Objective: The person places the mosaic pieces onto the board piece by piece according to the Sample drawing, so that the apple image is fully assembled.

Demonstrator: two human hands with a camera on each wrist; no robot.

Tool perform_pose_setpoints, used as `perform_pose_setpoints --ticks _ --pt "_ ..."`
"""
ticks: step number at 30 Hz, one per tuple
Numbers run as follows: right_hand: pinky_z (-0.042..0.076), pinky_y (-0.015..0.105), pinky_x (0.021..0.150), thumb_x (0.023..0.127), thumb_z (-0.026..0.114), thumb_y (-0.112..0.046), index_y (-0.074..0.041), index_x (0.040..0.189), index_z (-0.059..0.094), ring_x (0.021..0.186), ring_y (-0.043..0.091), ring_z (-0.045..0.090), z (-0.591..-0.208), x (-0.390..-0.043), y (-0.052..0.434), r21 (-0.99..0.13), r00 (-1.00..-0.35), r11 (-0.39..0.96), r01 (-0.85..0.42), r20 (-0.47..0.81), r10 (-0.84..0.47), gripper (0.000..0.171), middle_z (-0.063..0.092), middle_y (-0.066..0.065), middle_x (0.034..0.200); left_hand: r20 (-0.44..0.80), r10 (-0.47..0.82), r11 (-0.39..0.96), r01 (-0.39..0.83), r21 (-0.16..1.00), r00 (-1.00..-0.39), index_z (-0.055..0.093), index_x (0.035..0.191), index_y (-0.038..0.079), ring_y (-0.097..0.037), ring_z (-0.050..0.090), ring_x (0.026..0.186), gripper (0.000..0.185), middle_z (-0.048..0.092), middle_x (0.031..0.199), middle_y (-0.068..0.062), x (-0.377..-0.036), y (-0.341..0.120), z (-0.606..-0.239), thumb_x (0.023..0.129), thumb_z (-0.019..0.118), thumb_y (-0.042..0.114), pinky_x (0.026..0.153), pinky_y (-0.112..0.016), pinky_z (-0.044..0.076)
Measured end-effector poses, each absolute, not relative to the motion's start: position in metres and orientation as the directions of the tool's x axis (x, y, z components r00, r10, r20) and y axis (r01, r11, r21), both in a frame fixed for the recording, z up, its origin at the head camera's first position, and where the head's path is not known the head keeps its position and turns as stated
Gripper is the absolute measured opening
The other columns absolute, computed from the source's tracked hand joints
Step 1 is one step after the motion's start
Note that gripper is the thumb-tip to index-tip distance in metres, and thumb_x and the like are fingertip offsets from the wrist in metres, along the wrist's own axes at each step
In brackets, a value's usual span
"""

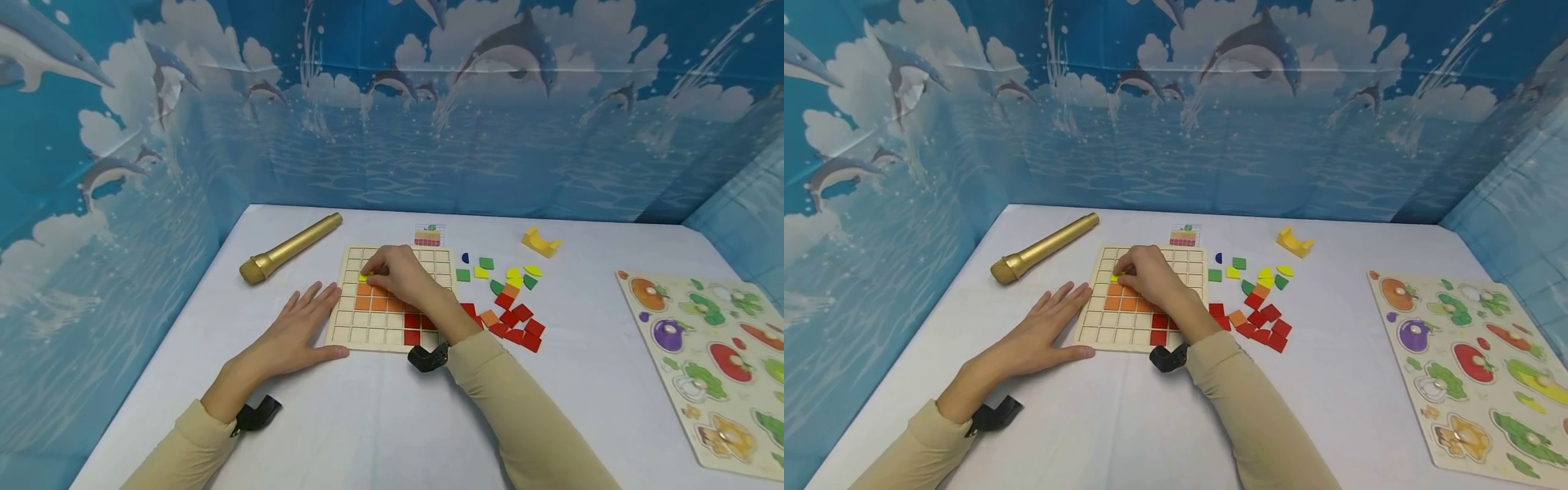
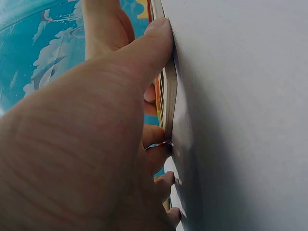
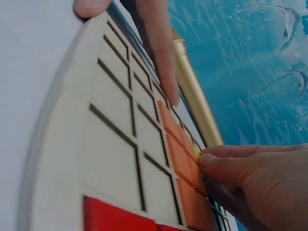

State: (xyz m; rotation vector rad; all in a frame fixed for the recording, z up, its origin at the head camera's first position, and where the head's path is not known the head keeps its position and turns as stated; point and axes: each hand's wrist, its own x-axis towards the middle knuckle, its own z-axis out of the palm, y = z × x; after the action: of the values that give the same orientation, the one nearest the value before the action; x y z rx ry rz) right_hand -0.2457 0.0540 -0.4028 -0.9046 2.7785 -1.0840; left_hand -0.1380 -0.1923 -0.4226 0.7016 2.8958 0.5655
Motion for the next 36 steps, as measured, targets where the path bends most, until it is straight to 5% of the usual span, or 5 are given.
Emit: perform_pose_setpoints --ticks 19,27,36 --pt "0.061 0.043 0.096 0.098 0.073 -0.009 -0.003 0.120 0.079 0.106 0.029 0.072 -0.394 -0.241 0.100 -0.615 -0.878 0.634 -0.469 0.251 -0.407 0.023 0.074 0.014 0.121 -0.019 0.454 0.829 0.414 0.376 -0.891 0.021 0.169 0.011 -0.034 0.007 0.165 0.109 0.019 0.177 -0.006 -0.139 -0.192 -0.424 0.090 0.072 0.065 0.132 -0.061 0.006" --pt "0.059 0.049 0.102 0.097 0.075 -0.010 -0.004 0.132 0.072 0.115 0.033 0.069 -0.387 -0.241 0.160 -0.675 -0.961 0.691 -0.260 0.112 -0.253 0.036 0.069 0.016 0.128 0.005 0.457 0.823 0.424 0.379 -0.890 0.023 0.169 0.009 -0.037 0.010 0.165 0.108 0.022 0.176 -0.009 -0.139 -0.191 -0.425 0.090 0.072 0.065 0.131 -0.064 0.007" --pt "0.058 0.052 0.103 0.093 0.080 -0.009 -0.003 0.133 0.070 0.117 0.034 0.064 -0.381 -0.238 0.203 -0.588 -0.969 0.783 -0.204 0.006 -0.248 0.042 0.071 0.018 0.127 0.006 0.457 0.822 0.425 0.379 -0.890 0.022 0.169 0.010 -0.036 0.009 0.165 0.109 0.021 0.177 -0.008 -0.138 -0.193 -0.425 0.090 0.073 0.065 0.131 -0.063 0.006"
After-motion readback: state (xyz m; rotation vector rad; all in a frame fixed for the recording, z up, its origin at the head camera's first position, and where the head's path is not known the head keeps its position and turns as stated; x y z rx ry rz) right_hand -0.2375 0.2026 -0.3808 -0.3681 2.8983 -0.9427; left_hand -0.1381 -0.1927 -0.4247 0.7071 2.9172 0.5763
